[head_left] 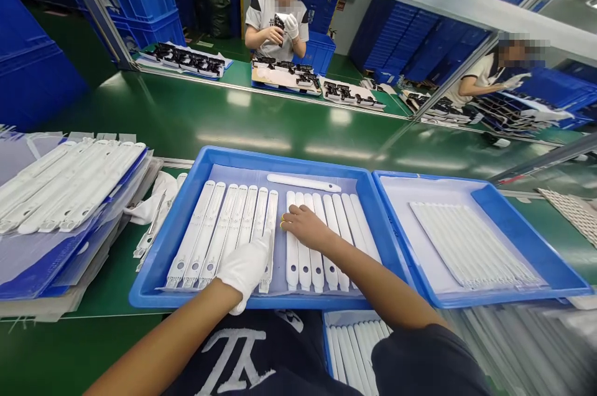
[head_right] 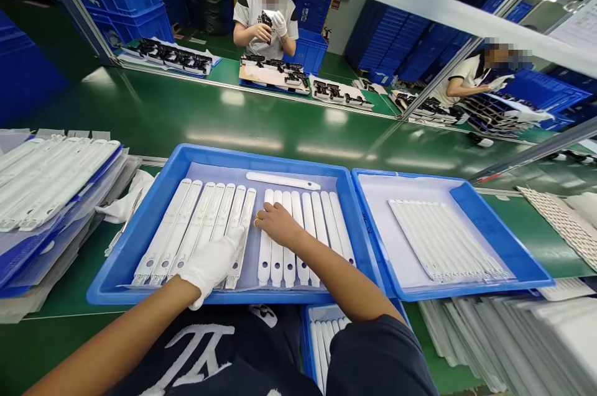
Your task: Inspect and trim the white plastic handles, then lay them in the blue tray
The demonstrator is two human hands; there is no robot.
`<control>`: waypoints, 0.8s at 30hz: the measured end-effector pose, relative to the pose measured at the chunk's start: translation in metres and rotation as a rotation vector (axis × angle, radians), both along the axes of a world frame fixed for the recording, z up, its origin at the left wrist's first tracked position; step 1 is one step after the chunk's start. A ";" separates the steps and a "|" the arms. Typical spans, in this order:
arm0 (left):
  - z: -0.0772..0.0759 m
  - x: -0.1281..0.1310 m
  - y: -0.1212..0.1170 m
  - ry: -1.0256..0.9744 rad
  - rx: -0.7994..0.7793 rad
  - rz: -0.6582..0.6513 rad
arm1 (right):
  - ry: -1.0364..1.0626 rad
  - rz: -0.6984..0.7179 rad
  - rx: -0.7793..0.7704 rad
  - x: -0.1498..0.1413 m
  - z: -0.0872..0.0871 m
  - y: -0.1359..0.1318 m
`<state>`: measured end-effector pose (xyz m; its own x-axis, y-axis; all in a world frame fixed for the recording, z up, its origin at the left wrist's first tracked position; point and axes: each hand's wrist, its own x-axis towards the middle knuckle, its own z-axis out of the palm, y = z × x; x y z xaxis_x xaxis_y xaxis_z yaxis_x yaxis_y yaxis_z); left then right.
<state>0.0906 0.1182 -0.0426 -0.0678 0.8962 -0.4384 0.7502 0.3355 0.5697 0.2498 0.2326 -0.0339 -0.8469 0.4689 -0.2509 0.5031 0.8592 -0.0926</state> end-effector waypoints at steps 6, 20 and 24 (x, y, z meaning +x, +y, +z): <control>0.016 -0.005 -0.004 -0.054 0.041 -0.054 | 0.047 0.022 0.140 0.002 0.016 0.006; 0.034 -0.014 -0.047 -0.744 0.178 -0.295 | 1.313 -0.394 -1.072 -0.042 0.088 -0.070; 0.025 -0.017 -0.048 -0.777 0.166 -0.310 | 1.253 -0.363 -1.467 -0.047 0.086 -0.070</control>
<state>0.0735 0.0707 -0.0175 0.4571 0.8812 -0.1202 0.1697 0.0462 0.9844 0.2027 0.1625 0.0517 -0.7551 0.6553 0.0211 -0.2957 -0.3116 -0.9030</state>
